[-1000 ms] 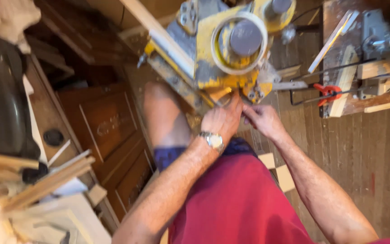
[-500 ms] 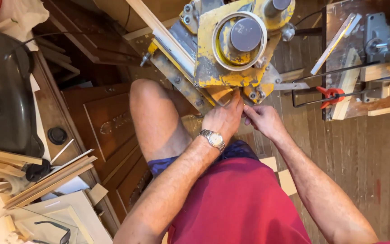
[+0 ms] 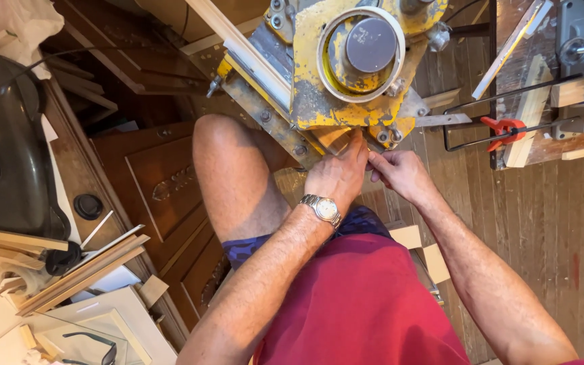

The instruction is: Sanding the ends of small wooden strips using a disc sander and inspecting the finished pieces.

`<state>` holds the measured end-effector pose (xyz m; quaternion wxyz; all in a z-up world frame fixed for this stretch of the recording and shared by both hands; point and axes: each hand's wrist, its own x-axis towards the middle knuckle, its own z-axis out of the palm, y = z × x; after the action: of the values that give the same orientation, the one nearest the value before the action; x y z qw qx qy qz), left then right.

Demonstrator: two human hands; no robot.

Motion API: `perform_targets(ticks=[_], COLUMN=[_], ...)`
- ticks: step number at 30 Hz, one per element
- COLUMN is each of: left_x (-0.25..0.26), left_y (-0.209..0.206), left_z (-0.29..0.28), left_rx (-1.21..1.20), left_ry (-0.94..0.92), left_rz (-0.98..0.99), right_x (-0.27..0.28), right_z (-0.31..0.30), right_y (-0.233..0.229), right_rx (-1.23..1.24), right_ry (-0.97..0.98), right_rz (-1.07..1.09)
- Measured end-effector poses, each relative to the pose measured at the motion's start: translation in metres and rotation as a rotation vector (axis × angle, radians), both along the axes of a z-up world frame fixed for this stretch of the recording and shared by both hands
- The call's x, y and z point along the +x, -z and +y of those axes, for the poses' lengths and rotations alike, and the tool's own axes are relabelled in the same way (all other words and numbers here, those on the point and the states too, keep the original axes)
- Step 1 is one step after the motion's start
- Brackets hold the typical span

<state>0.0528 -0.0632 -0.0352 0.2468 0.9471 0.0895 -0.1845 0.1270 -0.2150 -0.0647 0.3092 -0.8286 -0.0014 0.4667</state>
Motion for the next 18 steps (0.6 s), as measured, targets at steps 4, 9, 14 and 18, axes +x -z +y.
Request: perform_targets(ticks=[4, 9, 14, 18], left_x=[-0.002, 0.001, 0.001, 0.004], left_y=[0.005, -0.012, -0.019, -0.020], left_z=[-0.002, -0.003, -0.004, 0.000], left_rx=[0.078, 0.151, 0.076, 0.060], left_ry=[0.057, 0.007, -0.044, -0.064], left_rz=[-0.039, -0.055, 0.015, 0.039], right_x=[0.000, 0.001, -0.002, 0.001], right_z=[0.005, 0.002, 0.002, 0.006], right_y=[-0.004, -0.006, -0.009, -0.011], right_rx=[0.006, -0.010, -0.015, 0.001], right_ry=[0.007, -0.022, -0.011, 0.000], right_rz=[0.001, -0.018, -0.021, -0.021])
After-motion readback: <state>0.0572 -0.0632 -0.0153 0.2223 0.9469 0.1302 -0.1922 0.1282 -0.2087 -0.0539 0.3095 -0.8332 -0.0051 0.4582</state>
